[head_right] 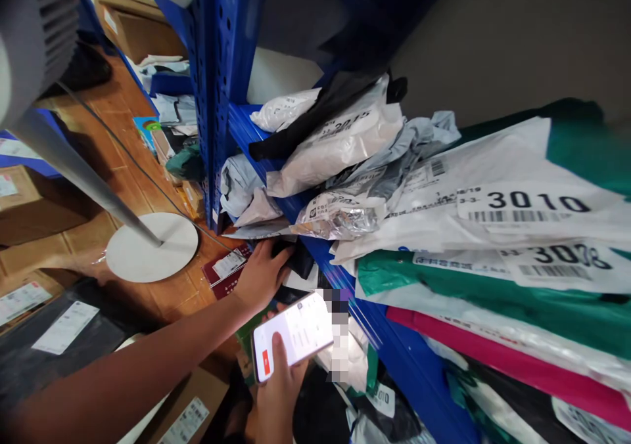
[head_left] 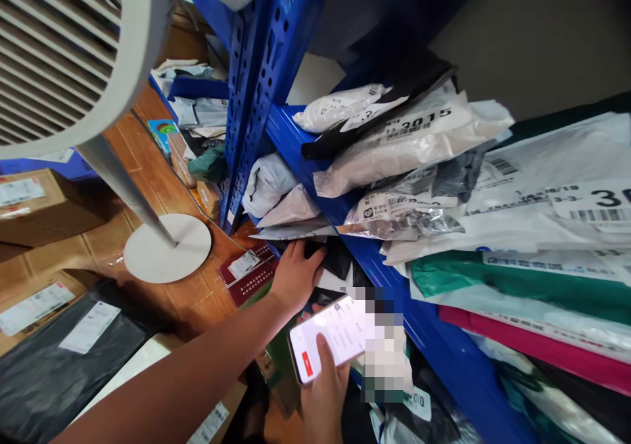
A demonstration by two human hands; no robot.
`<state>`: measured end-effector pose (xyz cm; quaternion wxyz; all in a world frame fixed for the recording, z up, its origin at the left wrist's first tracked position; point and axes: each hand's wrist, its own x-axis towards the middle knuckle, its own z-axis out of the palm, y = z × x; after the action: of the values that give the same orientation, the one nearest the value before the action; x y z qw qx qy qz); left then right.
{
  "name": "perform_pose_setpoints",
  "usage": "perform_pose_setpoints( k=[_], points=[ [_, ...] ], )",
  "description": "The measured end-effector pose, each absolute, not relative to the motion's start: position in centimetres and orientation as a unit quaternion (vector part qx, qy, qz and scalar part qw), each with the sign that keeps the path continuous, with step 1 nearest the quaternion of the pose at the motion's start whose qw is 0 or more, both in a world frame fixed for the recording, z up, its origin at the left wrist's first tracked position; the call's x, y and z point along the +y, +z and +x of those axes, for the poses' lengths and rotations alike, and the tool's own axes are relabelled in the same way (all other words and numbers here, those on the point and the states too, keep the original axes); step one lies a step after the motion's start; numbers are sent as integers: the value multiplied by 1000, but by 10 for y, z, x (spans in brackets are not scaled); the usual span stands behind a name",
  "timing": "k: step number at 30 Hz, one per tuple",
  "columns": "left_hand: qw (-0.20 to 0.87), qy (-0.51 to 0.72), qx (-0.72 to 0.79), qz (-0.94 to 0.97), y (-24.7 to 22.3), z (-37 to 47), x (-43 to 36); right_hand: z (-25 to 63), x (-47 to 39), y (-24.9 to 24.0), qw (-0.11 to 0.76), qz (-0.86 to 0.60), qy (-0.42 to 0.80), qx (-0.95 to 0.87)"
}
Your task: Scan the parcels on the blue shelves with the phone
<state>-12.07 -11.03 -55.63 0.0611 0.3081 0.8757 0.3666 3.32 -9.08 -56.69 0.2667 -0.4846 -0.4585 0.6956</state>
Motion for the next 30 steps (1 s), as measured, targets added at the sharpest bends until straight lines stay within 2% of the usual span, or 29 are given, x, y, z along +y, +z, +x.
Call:
perform_pose_setpoints(
  k=[3, 6, 12, 16, 20, 22, 25, 28, 30],
  points=[
    [86, 356, 877, 310, -551, -132, -111, 41, -94, -550, 265, -542, 689, -402],
    [111, 335, 886, 302, -544, -150, -109, 39, -88, -544, 245, -533, 687, -428],
    [135, 312, 877, 339, -527, -169, -113, 6, -75, -559, 218, -440, 739, -460],
    [126, 310, 875, 350, -517, -162, -116, -16, -78, -572, 233, -480, 725, -435],
    [126, 336, 847, 392, -533, -147, -118, -14, -83, -575, 241, -537, 700, -405],
    [97, 375, 845, 368, -549, -139, -120, -2, -87, -573, 239, -533, 707, -398],
    [-23, 434, 833, 341, -566, -126, -122, 20, -91, -569, 214, -517, 727, -398],
    [-149, 461, 808, 334, -570, -112, -120, 35, -92, -570, 214, -545, 715, -381],
    [-183, 471, 802, 317, -569, -102, -118, 38, -91, -574, 231, -558, 695, -391]
  ],
)
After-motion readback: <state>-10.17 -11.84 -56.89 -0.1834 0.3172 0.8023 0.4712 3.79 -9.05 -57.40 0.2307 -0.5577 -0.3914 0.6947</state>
